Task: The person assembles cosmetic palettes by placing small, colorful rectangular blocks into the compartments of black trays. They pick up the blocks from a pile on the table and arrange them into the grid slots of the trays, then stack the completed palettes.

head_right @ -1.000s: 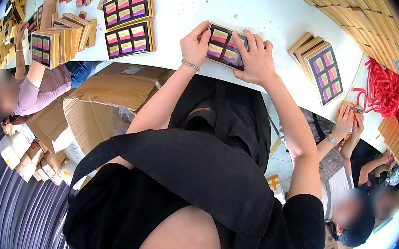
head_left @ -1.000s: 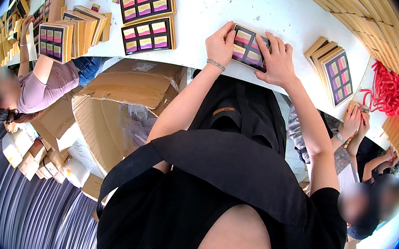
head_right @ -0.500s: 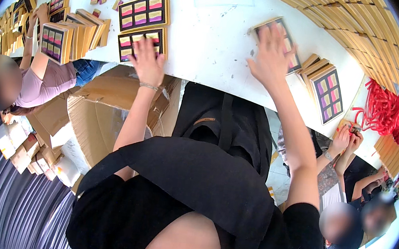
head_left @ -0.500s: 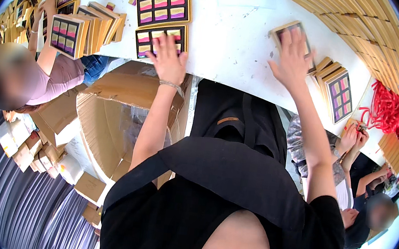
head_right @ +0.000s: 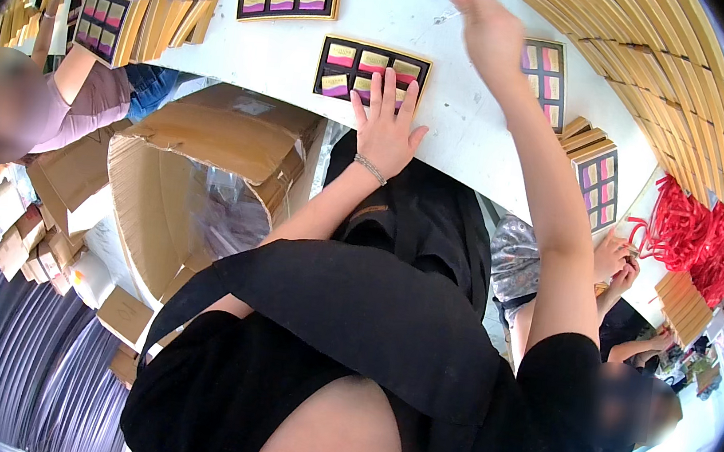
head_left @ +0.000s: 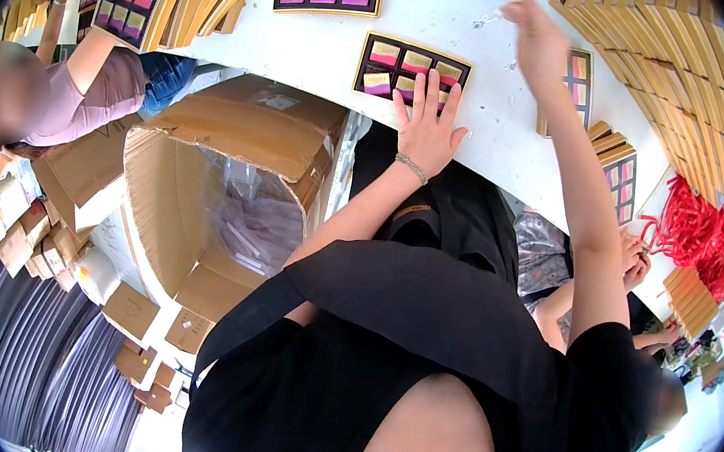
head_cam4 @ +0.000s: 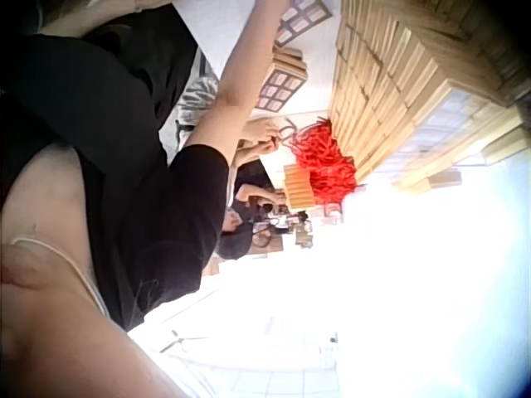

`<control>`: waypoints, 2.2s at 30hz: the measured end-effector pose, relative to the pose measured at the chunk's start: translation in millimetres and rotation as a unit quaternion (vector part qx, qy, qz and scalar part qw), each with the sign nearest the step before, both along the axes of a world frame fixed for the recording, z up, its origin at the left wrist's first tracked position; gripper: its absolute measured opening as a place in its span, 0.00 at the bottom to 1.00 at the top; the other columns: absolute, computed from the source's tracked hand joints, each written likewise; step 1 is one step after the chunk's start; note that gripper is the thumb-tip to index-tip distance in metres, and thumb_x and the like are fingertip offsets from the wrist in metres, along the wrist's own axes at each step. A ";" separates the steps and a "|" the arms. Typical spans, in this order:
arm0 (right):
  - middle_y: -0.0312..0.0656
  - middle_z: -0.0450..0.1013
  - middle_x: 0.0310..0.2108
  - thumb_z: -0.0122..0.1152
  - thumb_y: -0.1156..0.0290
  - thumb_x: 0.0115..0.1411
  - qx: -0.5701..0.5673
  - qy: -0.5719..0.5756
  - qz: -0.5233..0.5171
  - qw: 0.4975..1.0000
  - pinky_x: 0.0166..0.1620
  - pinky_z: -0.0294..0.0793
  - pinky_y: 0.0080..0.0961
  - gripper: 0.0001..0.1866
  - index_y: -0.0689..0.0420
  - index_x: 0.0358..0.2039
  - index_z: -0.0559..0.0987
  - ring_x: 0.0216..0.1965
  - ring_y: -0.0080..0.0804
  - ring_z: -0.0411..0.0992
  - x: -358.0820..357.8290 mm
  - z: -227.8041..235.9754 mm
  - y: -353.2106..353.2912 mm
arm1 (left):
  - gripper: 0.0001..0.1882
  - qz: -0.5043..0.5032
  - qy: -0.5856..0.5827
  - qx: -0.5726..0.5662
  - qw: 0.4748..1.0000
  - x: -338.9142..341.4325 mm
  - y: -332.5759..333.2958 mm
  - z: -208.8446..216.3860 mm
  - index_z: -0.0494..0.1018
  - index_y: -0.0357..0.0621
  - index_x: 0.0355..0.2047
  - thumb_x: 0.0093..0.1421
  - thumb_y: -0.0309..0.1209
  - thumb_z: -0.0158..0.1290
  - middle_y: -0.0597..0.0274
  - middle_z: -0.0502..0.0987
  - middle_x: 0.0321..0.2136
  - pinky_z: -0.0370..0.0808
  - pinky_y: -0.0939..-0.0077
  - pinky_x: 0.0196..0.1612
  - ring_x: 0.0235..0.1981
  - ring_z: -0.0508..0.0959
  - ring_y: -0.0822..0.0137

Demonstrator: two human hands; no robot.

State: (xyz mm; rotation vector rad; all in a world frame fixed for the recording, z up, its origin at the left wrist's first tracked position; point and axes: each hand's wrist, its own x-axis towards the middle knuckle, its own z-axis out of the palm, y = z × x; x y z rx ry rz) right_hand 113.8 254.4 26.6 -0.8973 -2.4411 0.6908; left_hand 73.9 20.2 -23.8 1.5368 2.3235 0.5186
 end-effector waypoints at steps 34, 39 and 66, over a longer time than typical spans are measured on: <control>0.55 0.52 0.66 0.71 0.49 0.41 0.088 -0.192 0.200 0.957 0.58 0.54 0.66 0.52 0.47 0.67 0.60 0.65 0.50 0.54 -21.0 -45.9 -124.8 | 0.23 0.373 -0.372 0.167 0.833 -121.8 -3.7 -15.6 0.68 0.28 0.55 0.63 0.30 0.55 0.53 0.83 0.39 0.78 0.74 0.43 0.38 0.82 0.68; 0.55 0.51 0.67 0.72 0.47 0.41 0.120 -0.219 0.175 0.952 0.55 0.55 0.68 0.52 0.47 0.66 0.61 0.65 0.50 0.55 -25.9 -45.8 -137.1 | 0.22 0.366 -0.361 0.153 0.844 -133.1 -3.1 -20.5 0.71 0.31 0.53 0.59 0.27 0.58 0.54 0.83 0.35 0.79 0.75 0.39 0.34 0.82 0.68; 0.51 0.44 0.72 0.54 0.41 0.58 0.097 -0.298 -0.265 0.912 0.61 0.38 0.73 0.45 0.47 0.70 0.53 0.71 0.57 0.42 126.4 -34.3 -18.9 | 0.44 0.046 0.298 0.000 0.954 -231.5 158.0 -19.9 0.53 0.40 0.68 0.57 0.50 0.53 0.36 0.49 0.68 0.42 0.32 0.65 0.69 0.49 0.42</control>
